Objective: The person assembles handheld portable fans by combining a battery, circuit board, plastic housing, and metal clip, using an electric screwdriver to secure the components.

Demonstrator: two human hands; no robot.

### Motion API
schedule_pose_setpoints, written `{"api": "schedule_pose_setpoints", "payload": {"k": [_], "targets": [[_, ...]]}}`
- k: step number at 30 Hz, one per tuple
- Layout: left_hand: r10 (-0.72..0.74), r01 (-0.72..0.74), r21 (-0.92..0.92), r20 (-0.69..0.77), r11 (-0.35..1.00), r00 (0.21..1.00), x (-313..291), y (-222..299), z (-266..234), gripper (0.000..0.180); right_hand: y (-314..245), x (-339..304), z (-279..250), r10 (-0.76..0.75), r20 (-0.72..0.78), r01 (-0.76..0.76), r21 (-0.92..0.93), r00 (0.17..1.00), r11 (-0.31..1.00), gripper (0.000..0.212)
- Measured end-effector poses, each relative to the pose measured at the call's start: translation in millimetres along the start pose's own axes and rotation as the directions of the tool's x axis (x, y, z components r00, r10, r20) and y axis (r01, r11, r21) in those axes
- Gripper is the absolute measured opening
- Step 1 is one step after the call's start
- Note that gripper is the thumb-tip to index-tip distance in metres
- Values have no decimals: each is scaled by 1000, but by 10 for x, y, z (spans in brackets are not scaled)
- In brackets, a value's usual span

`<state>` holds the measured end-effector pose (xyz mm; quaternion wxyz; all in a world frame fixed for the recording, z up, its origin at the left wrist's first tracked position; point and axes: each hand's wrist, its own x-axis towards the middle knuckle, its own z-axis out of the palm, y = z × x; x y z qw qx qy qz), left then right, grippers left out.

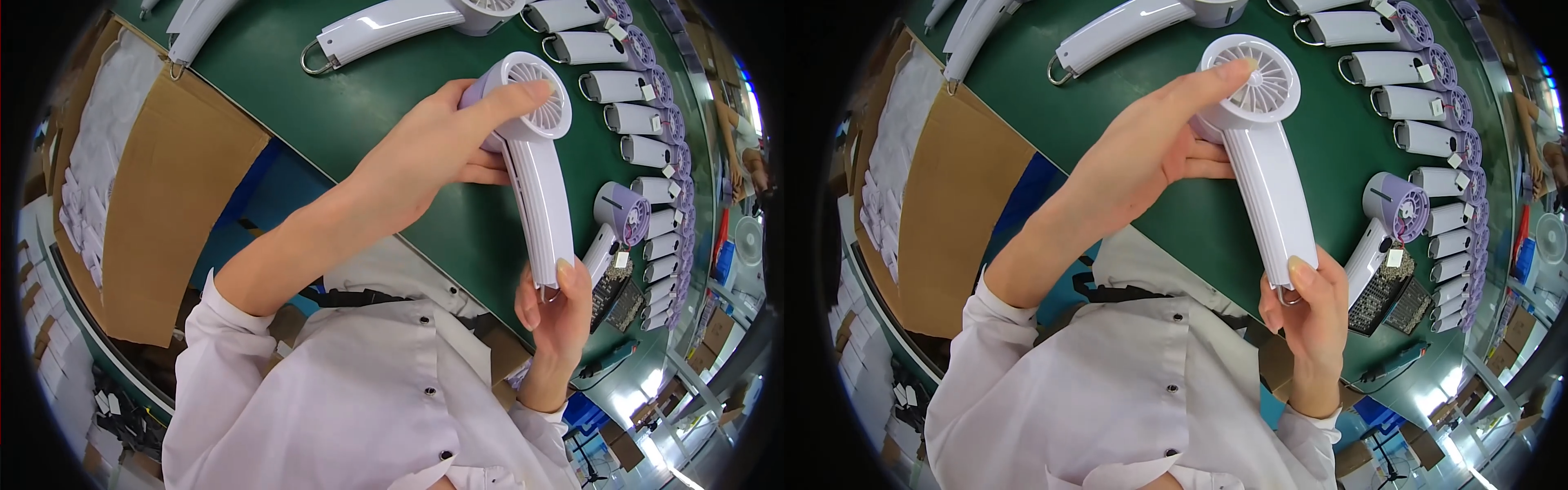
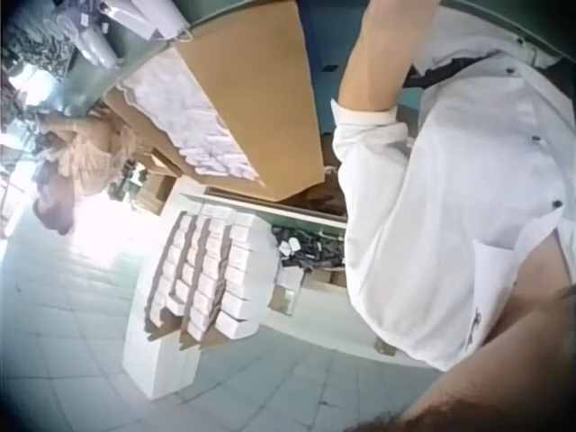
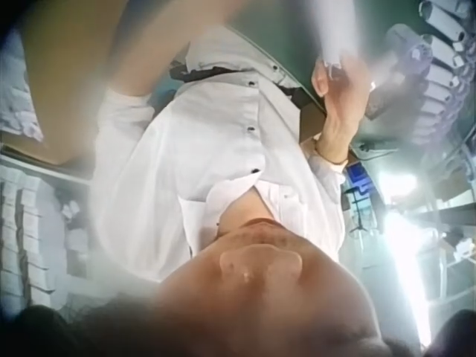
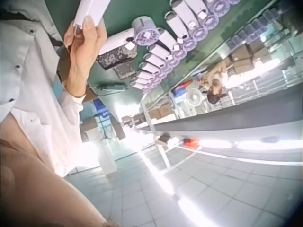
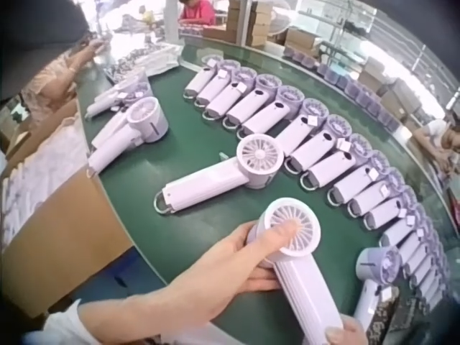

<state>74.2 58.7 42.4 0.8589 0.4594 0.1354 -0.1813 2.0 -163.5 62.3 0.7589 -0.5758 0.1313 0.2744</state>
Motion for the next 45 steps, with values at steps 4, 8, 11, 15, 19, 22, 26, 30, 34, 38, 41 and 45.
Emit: {"api": "schedule_pose_setpoints", "payload": {"k": [4,8,11,15,19,22,26,30,34,38,41,45], "targets": [[-15,16,-44,25,999,1000,-7,-19,-28,53,-26,-2,46,0,-8,0,-12,1000,1000,42],[9,-9,-51,12,999,1000,-11,-80,-57,49,16,-4,61,-8,-10,8,-10,1000,1000,42],[40,-38,-41,33,998,999,-55,-38,-65,47,24,-46,66,-19,-29,17,-61,999,998,39],[-75,45,249,112,967,991,-152,190,-251,59,53,-104,23,-52,-64,43,-140,997,989,25],[124,-217,783,178,582,976,-210,513,-352,59,112,-112,-12,-118,49,128,-425,992,896,19],[61,-177,780,176,601,982,-114,609,-211,56,177,-56,31,-283,206,350,-574,937,740,22],[-66,-65,912,100,405,993,-137,522,30,48,223,-69,58,-270,216,346,-562,938,751,24],[128,-189,938,157,290,979,-95,372,0,42,289,-93,-3,-258,229,341,-501,939,796,25],[194,-182,961,142,210,971,-36,329,68,39,216,-45,-31,-135,234,226,-422,963,878,24],[164,-77,987,53,142,985,-20,334,153,30,181,29,-115,-20,276,122,-357,961,926,25],[-37,-160,974,167,160,985,-53,463,113,22,197,20,-145,92,279,-11,-276,956,961,28],[5,26,995,-26,93,1000,-164,440,144,19,158,56,-125,132,293,-45,-286,947,957,31]]}}
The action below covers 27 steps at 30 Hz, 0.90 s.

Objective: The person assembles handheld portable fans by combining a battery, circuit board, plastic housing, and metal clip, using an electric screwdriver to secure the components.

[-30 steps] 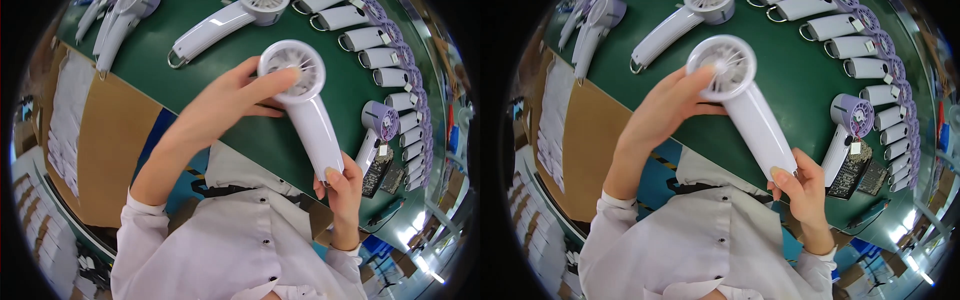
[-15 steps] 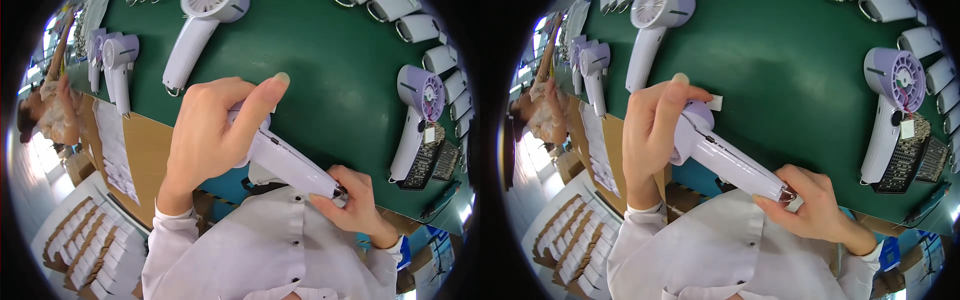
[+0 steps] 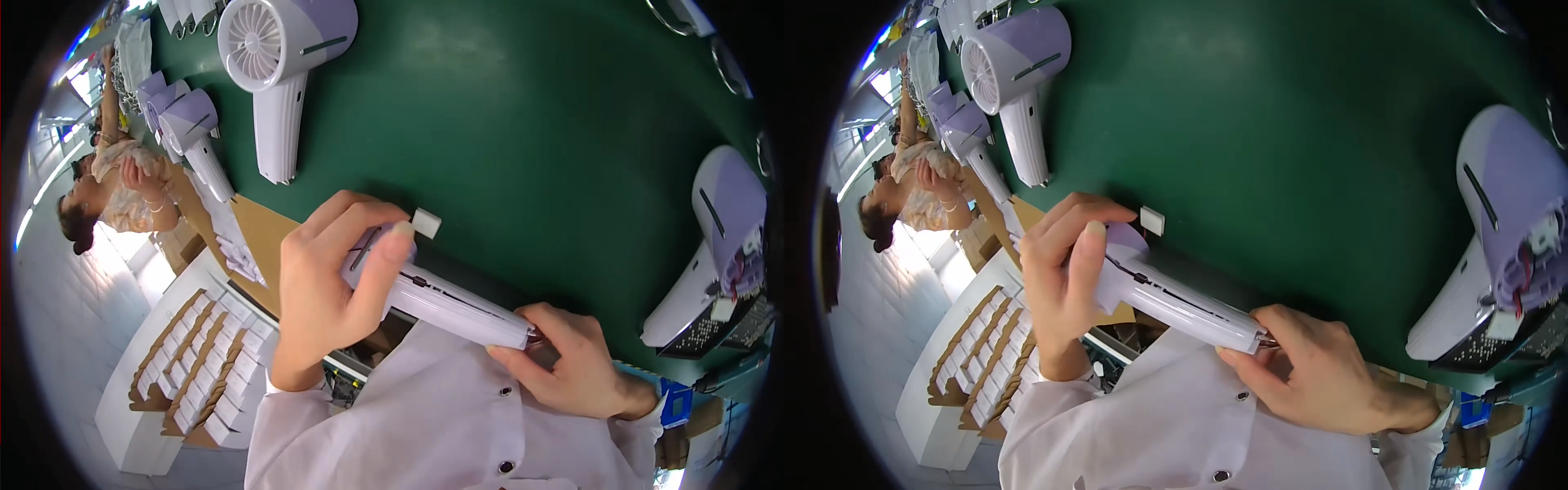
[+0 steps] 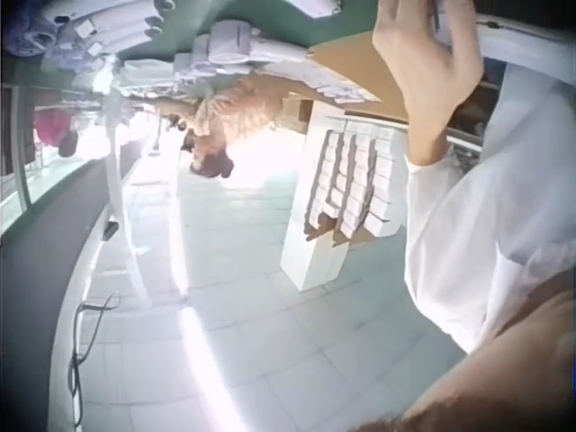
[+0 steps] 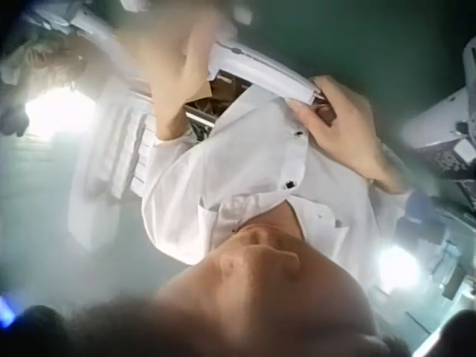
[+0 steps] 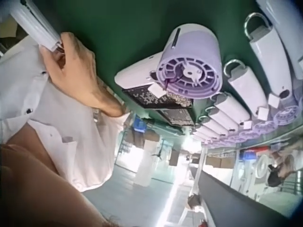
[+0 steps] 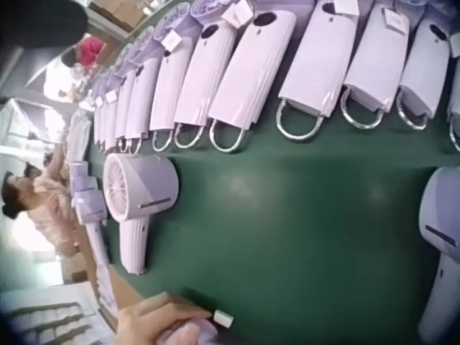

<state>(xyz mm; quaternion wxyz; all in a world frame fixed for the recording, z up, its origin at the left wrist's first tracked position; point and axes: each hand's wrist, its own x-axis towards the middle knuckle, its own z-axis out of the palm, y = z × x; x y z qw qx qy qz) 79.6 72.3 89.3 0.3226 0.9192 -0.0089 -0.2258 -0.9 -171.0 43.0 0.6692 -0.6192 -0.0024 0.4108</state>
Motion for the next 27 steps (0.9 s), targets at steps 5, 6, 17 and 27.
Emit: {"api": "schedule_pose_setpoints", "payload": {"k": [5,6,17,27], "targets": [[64,-61,58,-56,996,996,37,-125,50,16,-36,96,-67,-66,44,69,-57,997,996,32],[104,-99,65,-75,993,992,56,-142,72,17,-18,106,-87,-81,36,83,-60,996,995,32],[154,-143,75,-164,987,974,10,-211,121,25,-33,145,-137,-127,86,137,-121,988,983,32],[133,-148,120,124,982,983,100,-28,-33,18,9,94,-83,-194,59,202,-188,979,961,31]]}}
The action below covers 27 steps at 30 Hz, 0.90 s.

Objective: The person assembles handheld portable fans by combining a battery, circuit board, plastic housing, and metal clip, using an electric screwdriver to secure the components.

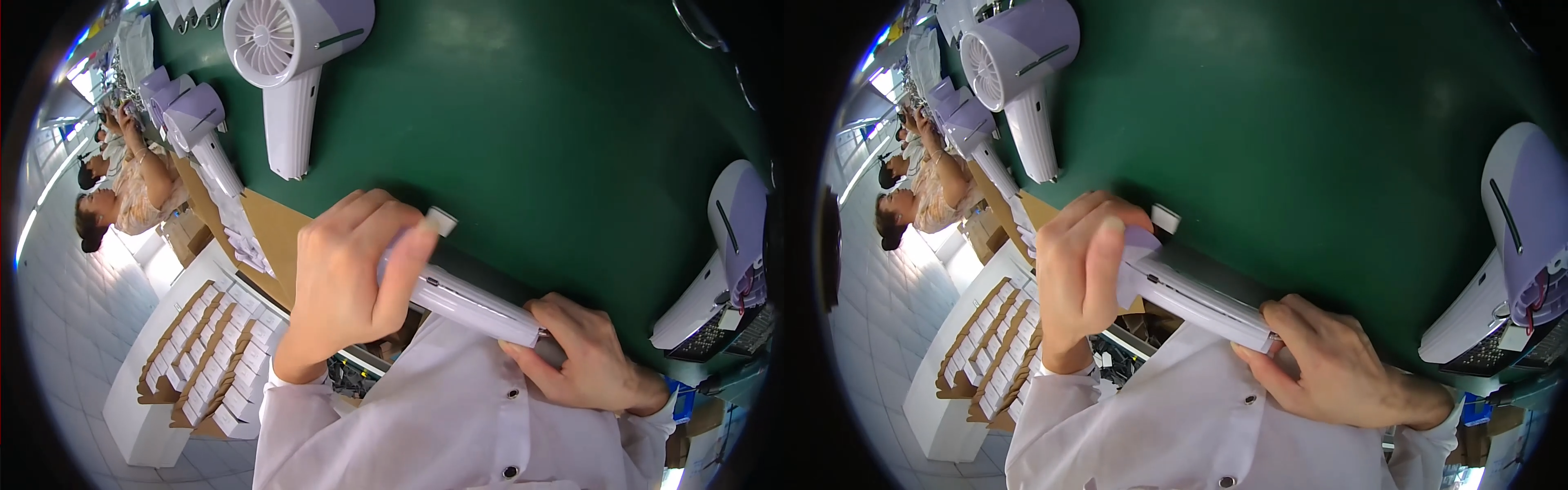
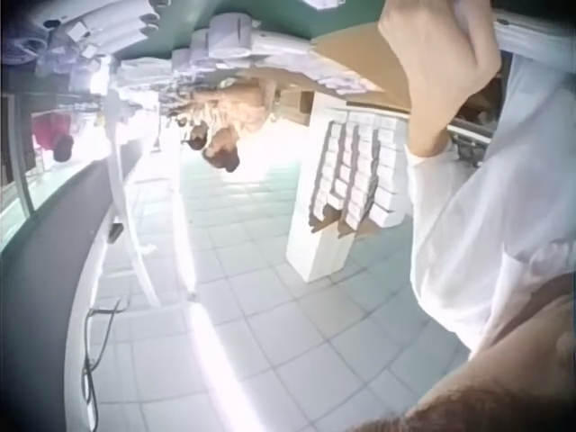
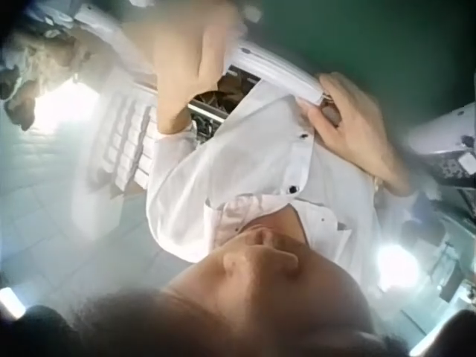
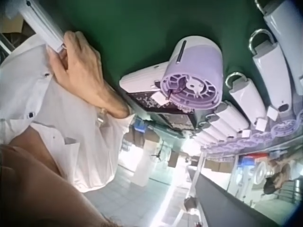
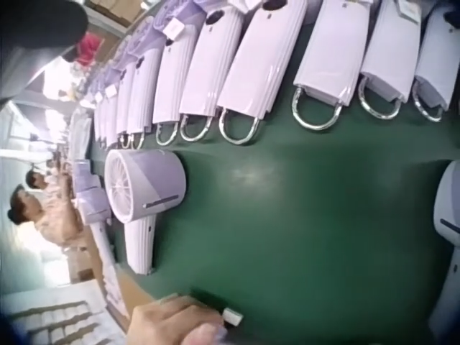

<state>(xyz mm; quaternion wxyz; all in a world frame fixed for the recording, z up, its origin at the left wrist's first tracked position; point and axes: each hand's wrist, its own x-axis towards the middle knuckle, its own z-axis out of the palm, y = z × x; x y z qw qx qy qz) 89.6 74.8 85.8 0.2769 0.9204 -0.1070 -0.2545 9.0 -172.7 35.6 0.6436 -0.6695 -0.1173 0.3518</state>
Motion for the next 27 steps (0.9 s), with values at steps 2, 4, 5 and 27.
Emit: {"api": "schedule_pose_setpoints", "payload": {"k": [2,4,5,27], "targets": [[1,3,54,-71,999,998,-59,-57,55,21,-7,-13,-12,2,-16,-2,26,1000,1000,31],[4,-2,21,-97,1000,995,-62,-64,93,22,1,-12,-11,5,-40,-3,52,999,999,31],[1,-2,-11,-126,1000,992,-63,-65,106,23,11,-20,-8,3,-39,-1,48,999,999,31],[353,-439,-47,-520,897,778,188,-79,-61,62,-44,72,177,-137,-286,104,-129,948,986,37]]}}
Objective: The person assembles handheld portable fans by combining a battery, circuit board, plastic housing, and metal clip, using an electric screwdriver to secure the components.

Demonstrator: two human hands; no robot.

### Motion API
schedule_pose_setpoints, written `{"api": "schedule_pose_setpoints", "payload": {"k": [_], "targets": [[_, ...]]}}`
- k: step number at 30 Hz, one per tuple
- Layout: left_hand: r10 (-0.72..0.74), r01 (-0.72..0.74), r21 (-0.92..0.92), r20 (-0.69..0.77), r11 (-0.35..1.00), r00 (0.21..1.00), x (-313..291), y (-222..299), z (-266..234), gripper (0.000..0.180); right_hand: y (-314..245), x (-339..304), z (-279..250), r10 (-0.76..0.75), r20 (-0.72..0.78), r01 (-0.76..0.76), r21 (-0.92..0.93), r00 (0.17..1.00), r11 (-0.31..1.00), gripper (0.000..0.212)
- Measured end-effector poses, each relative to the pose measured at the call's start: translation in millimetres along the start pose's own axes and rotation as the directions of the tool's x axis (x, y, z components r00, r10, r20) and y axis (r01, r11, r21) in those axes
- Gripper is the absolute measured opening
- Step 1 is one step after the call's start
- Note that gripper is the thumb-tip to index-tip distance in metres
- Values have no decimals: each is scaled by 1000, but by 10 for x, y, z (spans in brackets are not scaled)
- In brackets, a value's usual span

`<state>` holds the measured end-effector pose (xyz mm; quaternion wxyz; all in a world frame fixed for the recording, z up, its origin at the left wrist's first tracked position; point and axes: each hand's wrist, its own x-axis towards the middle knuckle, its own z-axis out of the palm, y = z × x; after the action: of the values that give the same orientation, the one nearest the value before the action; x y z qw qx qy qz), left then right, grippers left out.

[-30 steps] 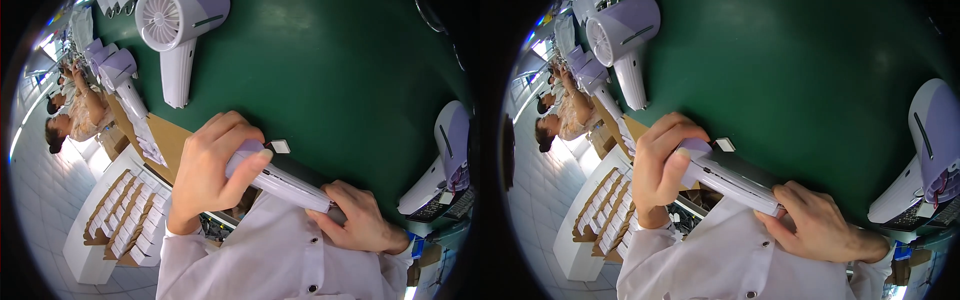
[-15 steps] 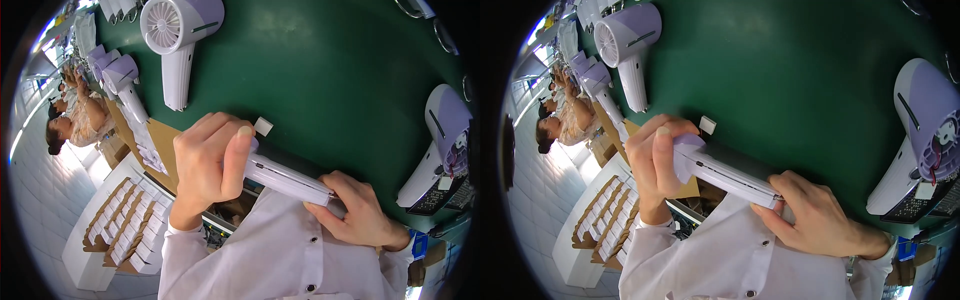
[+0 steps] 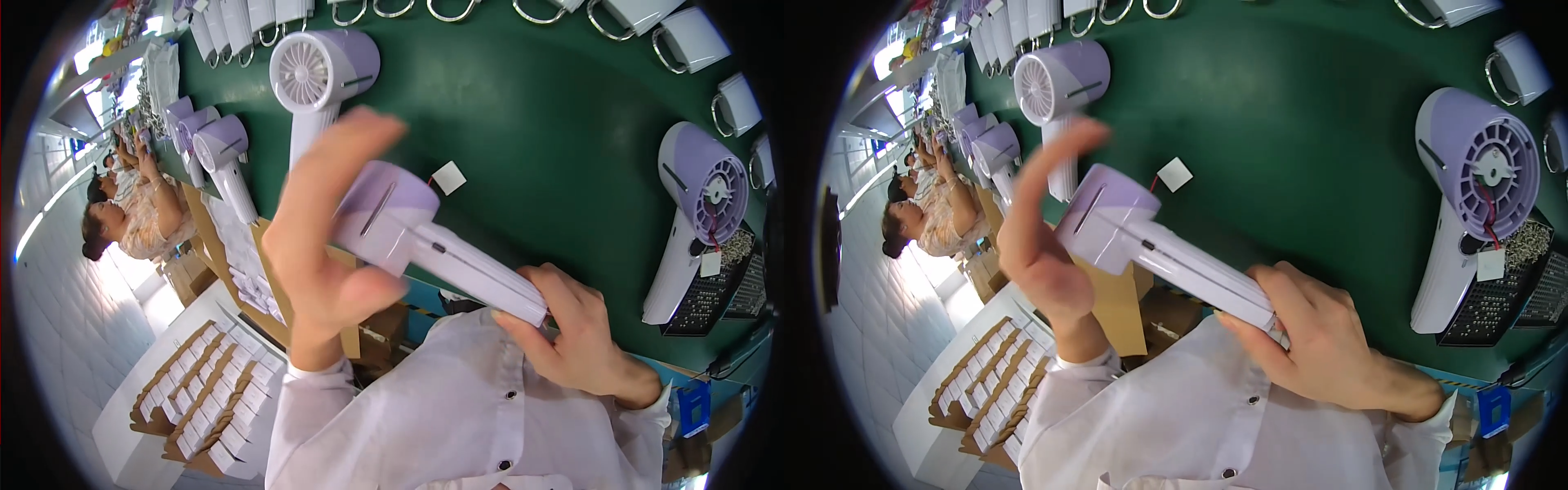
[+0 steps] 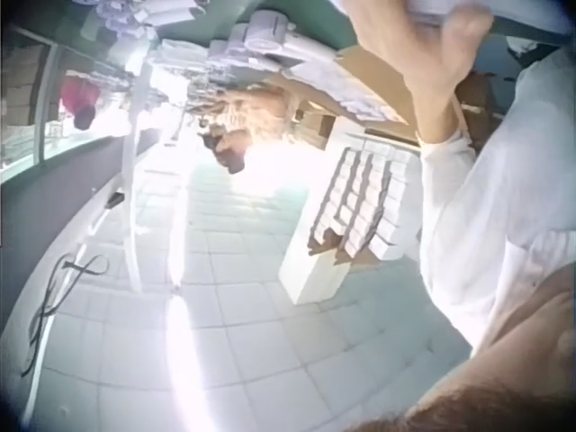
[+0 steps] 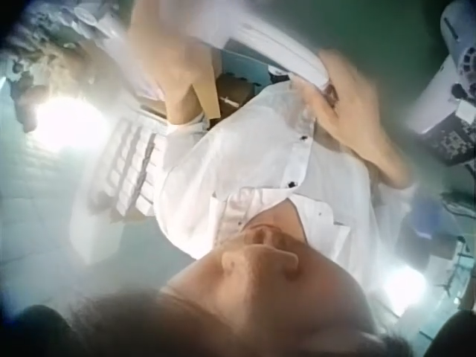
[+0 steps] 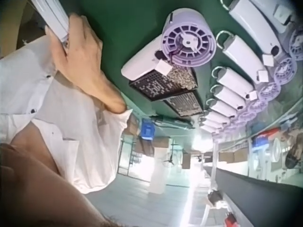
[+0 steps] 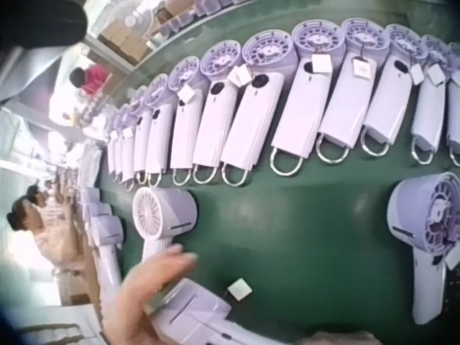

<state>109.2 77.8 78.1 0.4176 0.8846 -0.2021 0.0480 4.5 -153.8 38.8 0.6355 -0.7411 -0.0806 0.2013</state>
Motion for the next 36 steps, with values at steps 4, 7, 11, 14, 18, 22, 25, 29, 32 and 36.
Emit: {"api": "schedule_pose_setpoints", "payload": {"k": [4,7,11,14,18,22,25,29,32,36], "targets": [[-178,35,-420,-307,907,935,-486,-109,-43,76,-24,67,2,85,-128,-62,172,988,983,32],[-603,416,-534,-236,736,762,-737,276,333,54,-107,142,4,94,-192,-46,242,977,969,29],[-550,420,-679,30,601,835,-695,291,514,76,-138,219,75,51,-245,19,276,968,961,30],[-467,385,-922,327,31,821,-485,314,600,74,-140,260,184,1,-228,62,268,974,961,31],[-499,293,-953,293,-81,815,-514,215,658,53,-134,250,255,-78,-312,133,159,947,978,32],[-545,248,-964,261,-98,797,-421,251,690,45,-92,238,297,-135,-334,175,94,933,980,35],[-542,211,-970,244,-123,804,-416,225,698,45,-76,240,294,-170,-336,196,45,926,980,38],[-504,191,-959,273,-210,819,-399,231,672,43,-82,237,345,-166,-332,190,39,928,981,40],[-514,198,-948,304,-251,802,-360,230,697,41,-70,240,373,-178,-355,190,-1,918,982,41],[-485,232,-950,308,-211,818,-364,187,751,42,-15,228,362,-162,-376,169,-16,912,986,39]]}}
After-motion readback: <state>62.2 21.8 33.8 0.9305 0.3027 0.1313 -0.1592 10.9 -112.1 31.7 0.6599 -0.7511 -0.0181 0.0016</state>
